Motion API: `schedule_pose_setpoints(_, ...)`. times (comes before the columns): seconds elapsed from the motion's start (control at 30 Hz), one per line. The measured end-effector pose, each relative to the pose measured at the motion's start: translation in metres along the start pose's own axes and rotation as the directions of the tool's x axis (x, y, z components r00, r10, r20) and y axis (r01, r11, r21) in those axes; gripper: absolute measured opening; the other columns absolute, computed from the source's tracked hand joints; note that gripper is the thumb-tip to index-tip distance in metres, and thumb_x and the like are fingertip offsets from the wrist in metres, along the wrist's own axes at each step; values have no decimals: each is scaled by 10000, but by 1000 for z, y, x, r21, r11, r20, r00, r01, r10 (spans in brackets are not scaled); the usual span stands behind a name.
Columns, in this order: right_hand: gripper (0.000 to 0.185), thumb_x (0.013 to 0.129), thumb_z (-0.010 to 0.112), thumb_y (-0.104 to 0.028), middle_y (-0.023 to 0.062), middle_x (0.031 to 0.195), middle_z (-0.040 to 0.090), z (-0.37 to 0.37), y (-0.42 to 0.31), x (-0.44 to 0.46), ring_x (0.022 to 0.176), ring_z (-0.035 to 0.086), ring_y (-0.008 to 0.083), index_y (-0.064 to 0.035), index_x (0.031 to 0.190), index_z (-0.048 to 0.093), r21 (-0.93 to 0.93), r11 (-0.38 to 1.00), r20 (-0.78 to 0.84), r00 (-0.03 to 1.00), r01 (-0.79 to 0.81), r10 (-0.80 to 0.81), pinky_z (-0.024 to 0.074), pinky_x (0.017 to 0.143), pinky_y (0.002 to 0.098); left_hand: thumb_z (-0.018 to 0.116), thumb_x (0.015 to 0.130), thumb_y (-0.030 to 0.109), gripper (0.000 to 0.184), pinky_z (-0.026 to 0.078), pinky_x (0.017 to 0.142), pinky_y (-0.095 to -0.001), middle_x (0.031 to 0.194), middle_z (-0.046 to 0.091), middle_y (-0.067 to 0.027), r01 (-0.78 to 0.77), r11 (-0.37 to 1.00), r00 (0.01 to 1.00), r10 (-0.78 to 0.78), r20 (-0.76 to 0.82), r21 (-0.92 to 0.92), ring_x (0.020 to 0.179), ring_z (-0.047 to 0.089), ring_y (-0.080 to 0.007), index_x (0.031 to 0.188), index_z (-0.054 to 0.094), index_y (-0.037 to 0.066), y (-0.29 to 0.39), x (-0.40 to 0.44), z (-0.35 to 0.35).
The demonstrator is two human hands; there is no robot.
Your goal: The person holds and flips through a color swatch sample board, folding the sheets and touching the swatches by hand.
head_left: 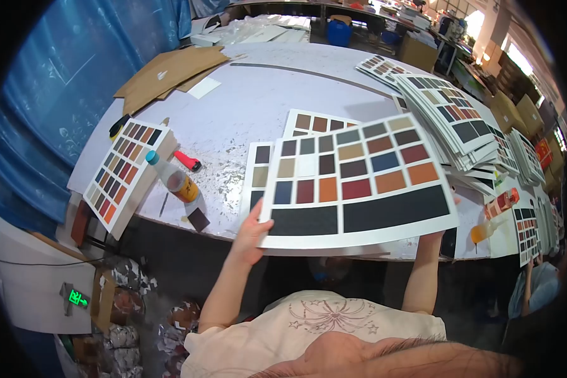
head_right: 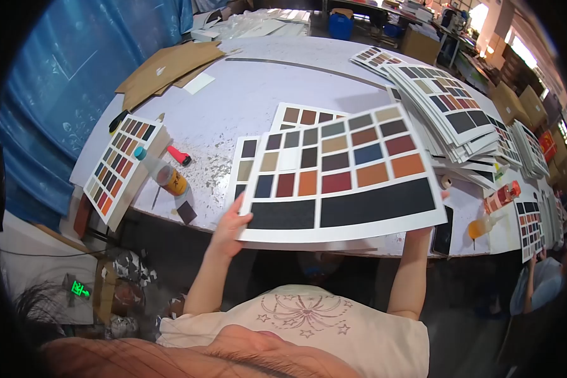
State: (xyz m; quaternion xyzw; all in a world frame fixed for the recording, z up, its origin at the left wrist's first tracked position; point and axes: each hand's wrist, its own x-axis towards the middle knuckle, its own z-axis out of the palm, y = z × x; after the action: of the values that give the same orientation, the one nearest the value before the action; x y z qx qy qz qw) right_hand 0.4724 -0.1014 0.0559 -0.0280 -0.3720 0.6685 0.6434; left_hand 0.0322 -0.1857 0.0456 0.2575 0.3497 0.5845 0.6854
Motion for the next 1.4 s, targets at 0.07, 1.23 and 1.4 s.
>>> schedule_pose_setpoints(0.07,695,911,416,-597,76,1347,501,0,4,-8,1207,497,236,-66,1359,429,-34,994,-68,992,105,-107,408,1020,398,492,840,-88,651,424,986,-321,1305,515,-97,20,1000,1000,-20,-16,11,1166,518,-182,1444,289,45,-17,9,-4)
schedule_pose_setpoints(1.23,386,828,615,-4,97,1139,553,47,130,-85,1042,538,188,64,1189,494,-552,734,-664,741,-394,-102,415,919,312,598,887,156,393,443,520,-207,814,593,-45,32,846,899,208,-385,532,635,548,-81,1221,478,-13,44,93,-82)
schedule_pose_setpoints(1.4,361,827,629,-17,98,1131,560,50,131,-83,1028,537,181,64,1162,519,-513,782,-668,737,-354,-105,410,916,303,635,862,129,351,489,702,-250,939,642,-76,8,834,977,111,-182,552,821,613,-126,1164,542,-23,49,114,-71)
